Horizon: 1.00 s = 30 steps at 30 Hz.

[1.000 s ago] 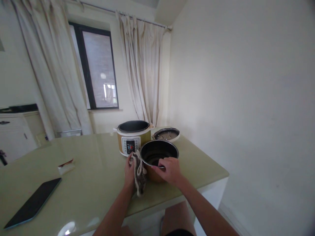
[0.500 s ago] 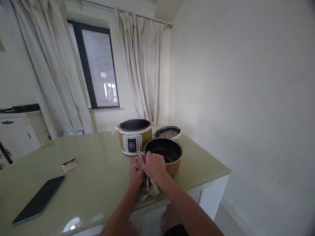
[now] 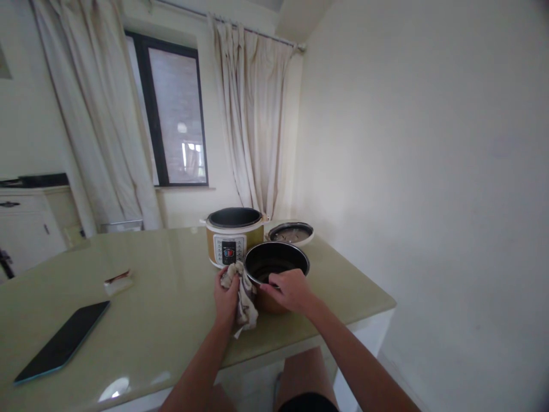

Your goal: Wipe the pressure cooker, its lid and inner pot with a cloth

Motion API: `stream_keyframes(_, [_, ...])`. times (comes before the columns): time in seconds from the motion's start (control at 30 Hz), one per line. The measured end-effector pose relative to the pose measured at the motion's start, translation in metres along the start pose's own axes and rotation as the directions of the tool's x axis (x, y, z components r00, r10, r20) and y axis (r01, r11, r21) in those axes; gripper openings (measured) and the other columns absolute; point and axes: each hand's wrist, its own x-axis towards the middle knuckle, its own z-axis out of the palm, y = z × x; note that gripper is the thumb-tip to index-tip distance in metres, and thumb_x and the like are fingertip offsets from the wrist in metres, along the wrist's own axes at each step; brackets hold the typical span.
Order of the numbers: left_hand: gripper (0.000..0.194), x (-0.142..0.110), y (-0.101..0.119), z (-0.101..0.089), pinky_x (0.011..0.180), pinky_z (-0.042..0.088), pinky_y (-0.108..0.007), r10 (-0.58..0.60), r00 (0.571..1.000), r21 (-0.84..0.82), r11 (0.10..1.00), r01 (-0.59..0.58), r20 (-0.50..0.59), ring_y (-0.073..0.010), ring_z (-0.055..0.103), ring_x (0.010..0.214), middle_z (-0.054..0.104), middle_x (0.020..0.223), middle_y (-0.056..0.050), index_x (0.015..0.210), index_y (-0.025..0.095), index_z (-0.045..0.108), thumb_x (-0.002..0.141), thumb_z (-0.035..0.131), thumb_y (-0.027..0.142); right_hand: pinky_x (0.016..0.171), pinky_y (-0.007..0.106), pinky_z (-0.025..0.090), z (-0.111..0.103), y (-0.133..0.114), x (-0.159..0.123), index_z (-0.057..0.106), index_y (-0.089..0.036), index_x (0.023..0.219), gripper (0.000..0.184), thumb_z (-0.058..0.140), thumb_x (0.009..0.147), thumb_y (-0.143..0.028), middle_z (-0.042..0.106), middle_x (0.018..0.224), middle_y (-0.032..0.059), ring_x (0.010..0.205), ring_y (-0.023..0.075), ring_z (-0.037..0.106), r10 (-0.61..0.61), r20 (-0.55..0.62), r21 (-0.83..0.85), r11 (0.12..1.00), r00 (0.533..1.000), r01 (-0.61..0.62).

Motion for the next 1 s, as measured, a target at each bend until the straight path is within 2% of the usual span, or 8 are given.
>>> stream_keyframes(0.13, [0.043, -0.001, 0.006, -0.001, 0.097, 0.055, -0.055, -0.003, 0.999, 0.029, 1.000, 0.004, -0.035, -0.0322, 0.071, 0.101, 0.073, 0.106, -0.010, 0.113, 0.021, 0.063, 0.081, 0.070, 0.048, 0.072, 0.030, 0.046, 0.000, -0.037, 0.014, 0.072, -0.020, 0.100, 0.040, 0.042, 0.109, -0.045, 0.079, 0.095, 0.0107, 0.085, 0.0242, 0.075, 0.036, -0.013, -0.015, 0.999, 0.999, -0.036])
stream_keyframes(0.27, [0.044, -0.008, 0.013, -0.003, 0.089, 0.058, -0.051, 0.014, 1.000, -0.005, 1.000, -0.014, 0.026, -0.0297, 0.072, 0.092, 0.074, 0.100, -0.006, 0.114, 0.022, 0.062, 0.078, 0.069, 0.046, 0.076, 0.036, 0.053, 0.012, -0.081, 0.043, 0.070, -0.015, 0.106, 0.046, 0.044, 0.106, -0.053, 0.078, 0.100, 0.0172, 0.092, 0.0308, 0.076, 0.235, -0.032, 0.051, 0.971, 0.972, -0.233])
stream_keyframes(0.37, [0.042, -0.012, 0.017, -0.005, 0.084, 0.059, -0.047, 0.052, 0.996, -0.025, 0.998, -0.050, 0.069, -0.0289, 0.071, 0.087, 0.074, 0.098, -0.004, 0.115, 0.023, 0.062, 0.078, 0.068, 0.040, 0.076, 0.038, 0.054, 0.019, -0.095, 0.056, 0.069, -0.011, 0.106, 0.051, 0.043, 0.106, -0.055, 0.078, 0.099, 0.0199, 0.093, 0.0320, 0.077, 0.284, -0.038, 0.077, 0.957, 0.958, -0.281])
stream_keyframes(0.47, [0.041, -0.009, 0.015, -0.007, 0.082, 0.059, -0.048, 0.044, 0.998, -0.027, 0.999, -0.043, 0.045, -0.0289, 0.070, 0.085, 0.074, 0.095, -0.004, 0.113, 0.023, 0.061, 0.079, 0.069, 0.043, 0.075, 0.036, 0.052, 0.017, -0.085, 0.048, 0.070, -0.013, 0.105, 0.058, 0.041, 0.105, -0.063, 0.078, 0.094, 0.0186, 0.087, 0.0306, 0.077, 0.224, -0.054, 0.052, 0.974, 0.973, -0.221])
stream_keyframes(0.57, [0.041, -0.002, 0.010, -0.007, 0.086, 0.058, -0.046, 0.016, 1.000, -0.019, 1.000, -0.016, -0.025, -0.0274, 0.071, 0.090, 0.073, 0.096, -0.004, 0.109, 0.023, 0.061, 0.080, 0.070, 0.050, 0.075, 0.033, 0.049, 0.008, -0.056, 0.025, 0.072, -0.019, 0.104, 0.061, 0.044, 0.100, -0.073, 0.080, 0.091, 0.0136, 0.084, 0.0282, 0.077, 0.124, -0.027, 0.020, 0.992, 0.992, -0.123])
stream_keyframes(0.77, [0.045, 0.003, 0.007, -0.004, 0.086, 0.057, -0.044, -0.062, 0.993, -0.014, 0.998, 0.061, -0.099, -0.0272, 0.072, 0.094, 0.072, 0.097, -0.005, 0.112, 0.021, 0.060, 0.079, 0.069, 0.052, 0.073, 0.027, 0.042, -0.006, -0.005, 0.000, 0.077, -0.027, 0.097, 0.044, 0.052, 0.103, -0.063, 0.080, 0.087, 0.0032, 0.086, 0.0217, 0.075, 0.012, 0.032, 0.054, 0.998, 0.999, -0.014])
stream_keyframes(0.87, [0.044, 0.001, 0.009, -0.003, 0.085, 0.057, -0.041, -0.042, 0.995, 0.021, 0.999, 0.044, -0.089, -0.0259, 0.072, 0.093, 0.072, 0.097, -0.006, 0.112, 0.021, 0.060, 0.081, 0.068, 0.050, 0.074, 0.028, 0.043, -0.009, -0.008, 0.005, 0.077, -0.025, 0.097, 0.044, 0.050, 0.105, -0.059, 0.080, 0.091, 0.0056, 0.087, 0.0226, 0.076, -0.020, 0.059, 0.028, 0.999, 0.998, 0.019])
stream_keyframes(1.0, [0.039, -0.003, 0.013, -0.004, 0.082, 0.057, -0.038, -0.026, 0.996, 0.043, 0.999, 0.029, -0.085, -0.0240, 0.071, 0.088, 0.072, 0.094, -0.003, 0.110, 0.023, 0.060, 0.082, 0.065, 0.051, 0.077, 0.034, 0.050, -0.003, -0.041, 0.022, 0.077, -0.019, 0.099, 0.059, 0.041, 0.105, -0.066, 0.080, 0.096, 0.0145, 0.089, 0.0291, 0.077, 0.061, 0.064, 0.004, 0.998, 0.996, -0.062])
